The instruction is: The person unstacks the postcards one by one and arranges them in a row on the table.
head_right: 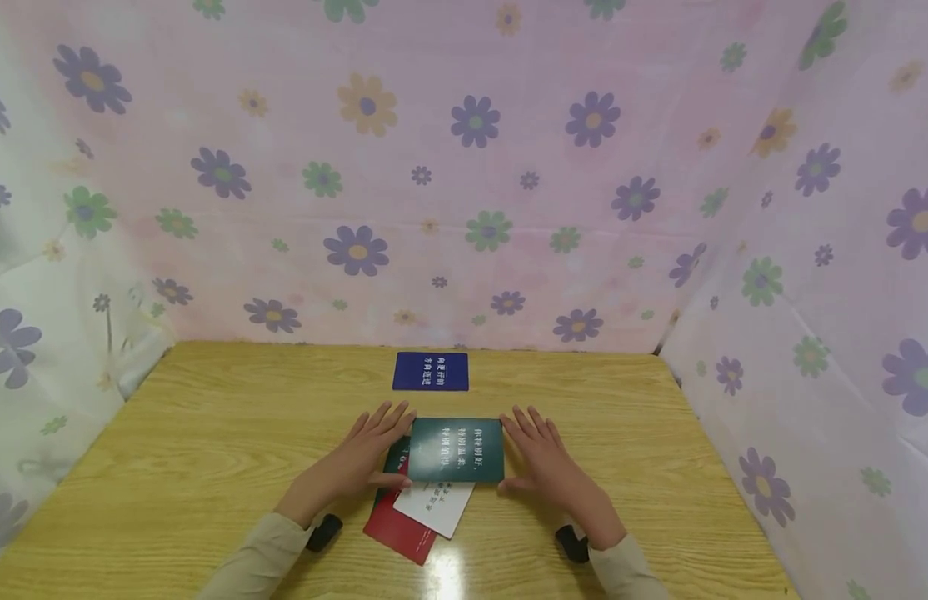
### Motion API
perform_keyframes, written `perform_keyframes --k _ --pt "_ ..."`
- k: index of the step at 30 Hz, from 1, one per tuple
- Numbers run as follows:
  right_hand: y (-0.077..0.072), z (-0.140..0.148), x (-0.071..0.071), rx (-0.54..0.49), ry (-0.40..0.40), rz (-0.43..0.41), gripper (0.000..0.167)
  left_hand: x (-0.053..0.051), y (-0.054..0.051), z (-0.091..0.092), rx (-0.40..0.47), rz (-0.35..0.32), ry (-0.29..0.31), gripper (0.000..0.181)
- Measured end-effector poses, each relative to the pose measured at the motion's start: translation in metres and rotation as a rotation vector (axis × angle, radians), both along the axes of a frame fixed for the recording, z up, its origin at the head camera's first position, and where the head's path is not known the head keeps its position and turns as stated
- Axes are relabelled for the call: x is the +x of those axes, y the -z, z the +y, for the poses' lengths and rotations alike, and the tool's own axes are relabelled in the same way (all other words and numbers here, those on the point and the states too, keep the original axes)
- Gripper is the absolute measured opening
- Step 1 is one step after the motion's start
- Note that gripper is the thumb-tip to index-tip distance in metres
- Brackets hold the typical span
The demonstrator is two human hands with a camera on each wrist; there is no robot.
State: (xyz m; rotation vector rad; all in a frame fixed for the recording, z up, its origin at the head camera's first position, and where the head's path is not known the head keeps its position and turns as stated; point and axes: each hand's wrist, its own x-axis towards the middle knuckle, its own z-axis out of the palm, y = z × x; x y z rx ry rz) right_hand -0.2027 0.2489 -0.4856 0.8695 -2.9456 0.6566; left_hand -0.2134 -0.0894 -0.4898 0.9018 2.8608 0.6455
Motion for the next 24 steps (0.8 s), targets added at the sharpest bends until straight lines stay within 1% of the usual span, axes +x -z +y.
perform_keyframes --k 5,10,13,17,21,24 --pt "0.0 0.006 -0.009 -0.007 0.006 -0.019 0.098 -0.006 -0.002 0.007 -0.009 -0.028 -0.012 0.096" --pt "0.002 0.015 -0.022 -0.008 0.006 -0.023 0.098 -0.018 -0.006 0.014 -0.004 -0.052 -0.012 0.095" --pt "0.003 0.021 -0.031 -0.012 0.007 -0.034 0.097 -0.029 -0.007 0.019 -0.009 -0.056 0.007 0.096" --pt "0.005 0.029 -0.045 -0.02 -0.003 -0.035 0.097 -0.048 -0.004 0.026 -0.032 -0.05 0.032 0.098" --pt "0.006 0.035 -0.059 -0.019 -0.011 -0.036 0.098 -0.064 -0.002 0.033 -0.022 -0.046 0.039 0.1" --pt "0.006 0.04 -0.068 -0.022 -0.01 -0.039 0.098 -0.075 -0.002 0.038 -0.023 -0.052 0.04 0.1"
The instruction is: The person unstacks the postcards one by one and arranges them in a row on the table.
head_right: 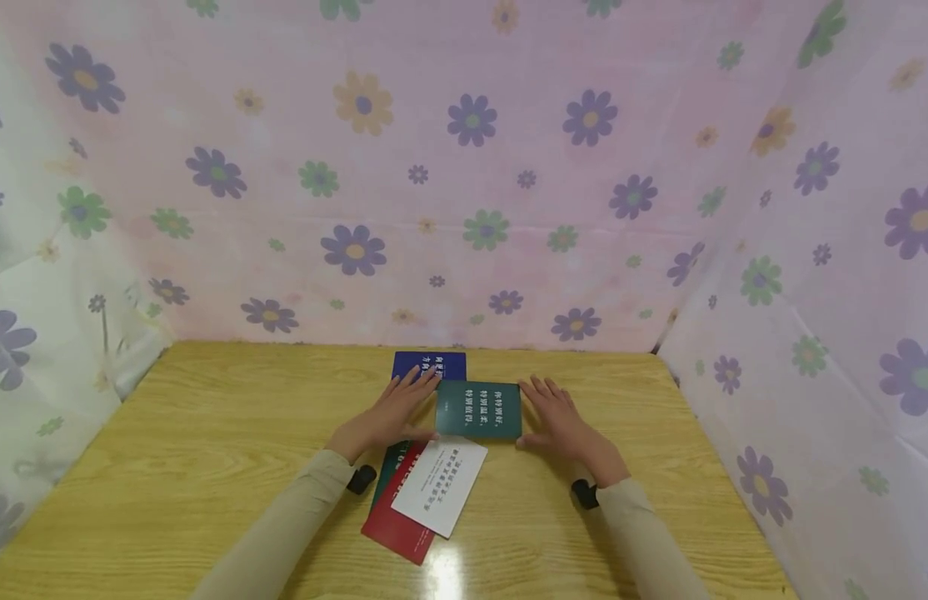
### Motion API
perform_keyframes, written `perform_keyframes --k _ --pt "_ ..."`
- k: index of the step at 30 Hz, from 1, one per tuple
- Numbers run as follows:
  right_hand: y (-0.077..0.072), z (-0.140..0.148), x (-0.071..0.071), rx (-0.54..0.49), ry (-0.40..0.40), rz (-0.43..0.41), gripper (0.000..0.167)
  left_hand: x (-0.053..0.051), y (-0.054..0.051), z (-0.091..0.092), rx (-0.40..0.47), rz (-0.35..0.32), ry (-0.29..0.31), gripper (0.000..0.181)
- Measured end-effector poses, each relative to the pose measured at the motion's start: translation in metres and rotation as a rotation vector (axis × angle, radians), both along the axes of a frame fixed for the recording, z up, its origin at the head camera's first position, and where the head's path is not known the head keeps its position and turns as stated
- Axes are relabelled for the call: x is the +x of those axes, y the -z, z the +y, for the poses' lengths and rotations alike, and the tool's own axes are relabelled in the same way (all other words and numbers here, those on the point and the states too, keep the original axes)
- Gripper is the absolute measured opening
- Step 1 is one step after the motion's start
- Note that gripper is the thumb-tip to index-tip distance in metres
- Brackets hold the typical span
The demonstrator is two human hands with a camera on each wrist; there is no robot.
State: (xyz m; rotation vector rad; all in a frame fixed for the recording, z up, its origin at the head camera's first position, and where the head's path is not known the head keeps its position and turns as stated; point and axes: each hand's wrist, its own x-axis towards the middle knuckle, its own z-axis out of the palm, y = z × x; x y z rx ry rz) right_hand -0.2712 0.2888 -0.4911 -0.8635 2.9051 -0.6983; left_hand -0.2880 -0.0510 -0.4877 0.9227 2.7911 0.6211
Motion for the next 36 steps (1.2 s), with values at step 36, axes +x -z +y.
perform_keyframes --k 36 --pt "-0.009 0.042 -0.08 0.125 -0.016 -0.06 0.091 -0.069 -0.006 0.05 -0.018 -0.156 -0.036 0.097"
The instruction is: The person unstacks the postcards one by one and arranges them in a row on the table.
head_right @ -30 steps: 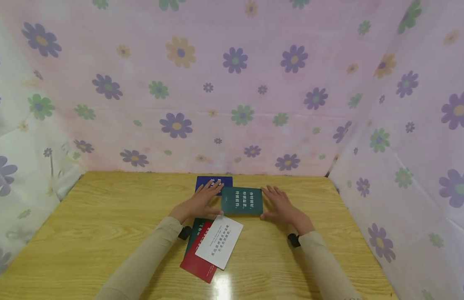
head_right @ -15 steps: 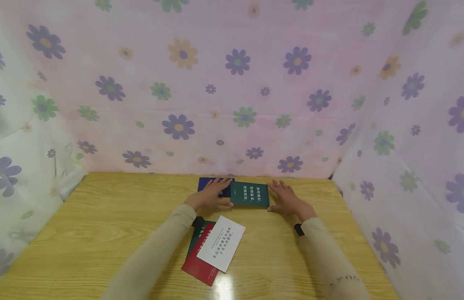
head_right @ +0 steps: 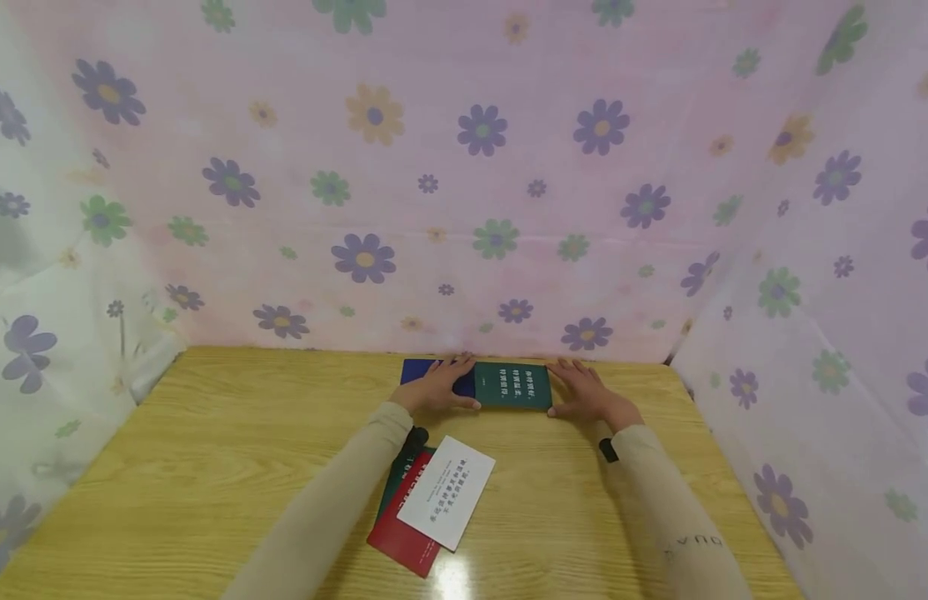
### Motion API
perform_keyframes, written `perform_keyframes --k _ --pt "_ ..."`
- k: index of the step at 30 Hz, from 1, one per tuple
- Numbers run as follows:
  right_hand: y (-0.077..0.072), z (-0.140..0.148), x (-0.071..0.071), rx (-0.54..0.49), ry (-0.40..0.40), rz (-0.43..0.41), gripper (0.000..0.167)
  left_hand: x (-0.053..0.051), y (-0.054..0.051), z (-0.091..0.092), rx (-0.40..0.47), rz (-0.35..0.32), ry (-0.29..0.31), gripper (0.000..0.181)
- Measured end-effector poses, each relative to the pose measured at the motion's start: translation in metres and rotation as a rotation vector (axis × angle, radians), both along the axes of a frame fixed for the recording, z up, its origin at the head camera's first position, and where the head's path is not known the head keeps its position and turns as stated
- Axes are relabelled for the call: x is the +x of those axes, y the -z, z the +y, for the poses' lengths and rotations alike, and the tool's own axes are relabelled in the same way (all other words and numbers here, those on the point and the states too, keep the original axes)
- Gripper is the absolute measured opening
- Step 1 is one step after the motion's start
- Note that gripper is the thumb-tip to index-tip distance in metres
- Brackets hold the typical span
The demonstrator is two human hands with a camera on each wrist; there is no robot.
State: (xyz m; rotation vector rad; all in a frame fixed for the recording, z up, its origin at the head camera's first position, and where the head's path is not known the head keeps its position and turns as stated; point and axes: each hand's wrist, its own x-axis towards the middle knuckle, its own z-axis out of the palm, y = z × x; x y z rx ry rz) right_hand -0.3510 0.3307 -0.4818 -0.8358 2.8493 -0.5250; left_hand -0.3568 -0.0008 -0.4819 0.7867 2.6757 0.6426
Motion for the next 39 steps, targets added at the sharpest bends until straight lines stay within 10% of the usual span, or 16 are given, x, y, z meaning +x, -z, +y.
perform_keyframes --k 20,39 --pt "-0.009 -0.008 -0.019 0.111 0.036 -0.17 0.09 -0.008 0.005 0.004 -0.085 -0.059 -0.096 0.095" --pt "-0.008 -0.005 -0.023 0.092 0.023 -0.197 0.087 -0.016 0.009 0.009 -0.12 0.004 -0.055 0.09"
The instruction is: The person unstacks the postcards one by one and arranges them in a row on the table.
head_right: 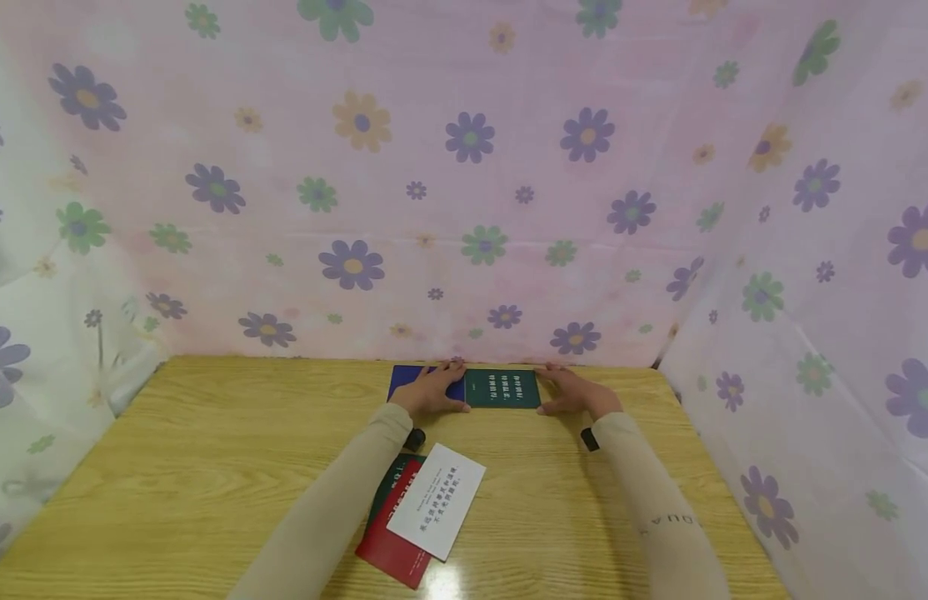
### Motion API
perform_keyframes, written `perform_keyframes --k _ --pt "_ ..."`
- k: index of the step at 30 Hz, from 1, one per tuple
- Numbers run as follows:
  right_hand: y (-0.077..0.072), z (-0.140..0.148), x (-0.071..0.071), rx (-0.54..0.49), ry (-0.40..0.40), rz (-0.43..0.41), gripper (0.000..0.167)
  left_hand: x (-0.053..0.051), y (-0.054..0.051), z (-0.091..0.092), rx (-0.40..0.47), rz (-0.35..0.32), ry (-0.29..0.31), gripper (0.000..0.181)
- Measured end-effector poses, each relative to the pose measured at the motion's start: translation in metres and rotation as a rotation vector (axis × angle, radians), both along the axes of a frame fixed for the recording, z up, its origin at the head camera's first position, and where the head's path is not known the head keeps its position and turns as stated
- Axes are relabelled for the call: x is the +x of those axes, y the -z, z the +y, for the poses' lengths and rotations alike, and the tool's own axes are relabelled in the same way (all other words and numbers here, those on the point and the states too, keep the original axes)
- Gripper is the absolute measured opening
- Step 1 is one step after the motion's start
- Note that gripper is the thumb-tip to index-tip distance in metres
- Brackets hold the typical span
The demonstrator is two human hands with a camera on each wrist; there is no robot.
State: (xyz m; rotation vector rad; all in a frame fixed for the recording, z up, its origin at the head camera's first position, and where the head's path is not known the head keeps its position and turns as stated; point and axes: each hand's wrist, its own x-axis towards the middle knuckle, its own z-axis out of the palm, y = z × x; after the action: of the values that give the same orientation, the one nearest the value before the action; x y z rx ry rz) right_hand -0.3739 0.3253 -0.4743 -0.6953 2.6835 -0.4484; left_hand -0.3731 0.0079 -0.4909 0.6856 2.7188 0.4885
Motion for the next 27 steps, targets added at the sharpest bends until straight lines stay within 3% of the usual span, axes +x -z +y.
perform_keyframes --k 5,9,12,16,21,27 --pt "0.002 -0.011 0.011 0.034 0.028 0.091 0.085 0.005 -0.001 -0.001 -0.004 0.086 0.05 0.091" --pt "-0.004 -0.035 0.039 0.058 -0.019 0.205 0.075 0.018 -0.003 -0.007 -0.014 0.179 0.091 0.09" --pt "-0.011 -0.055 0.067 -0.005 -0.088 0.239 0.066 0.034 -0.007 -0.016 -0.023 0.227 0.106 0.086" --pt "-0.011 -0.079 0.098 -0.053 -0.153 0.24 0.064 0.055 -0.015 -0.03 -0.067 0.22 0.114 0.082" --pt "-0.004 -0.104 0.129 -0.014 -0.19 0.213 0.066 0.08 -0.016 -0.048 -0.107 0.213 0.124 0.079" --pt "-0.003 -0.124 0.169 0.045 -0.188 0.144 0.069 0.12 -0.016 -0.064 -0.048 0.188 0.186 0.076"
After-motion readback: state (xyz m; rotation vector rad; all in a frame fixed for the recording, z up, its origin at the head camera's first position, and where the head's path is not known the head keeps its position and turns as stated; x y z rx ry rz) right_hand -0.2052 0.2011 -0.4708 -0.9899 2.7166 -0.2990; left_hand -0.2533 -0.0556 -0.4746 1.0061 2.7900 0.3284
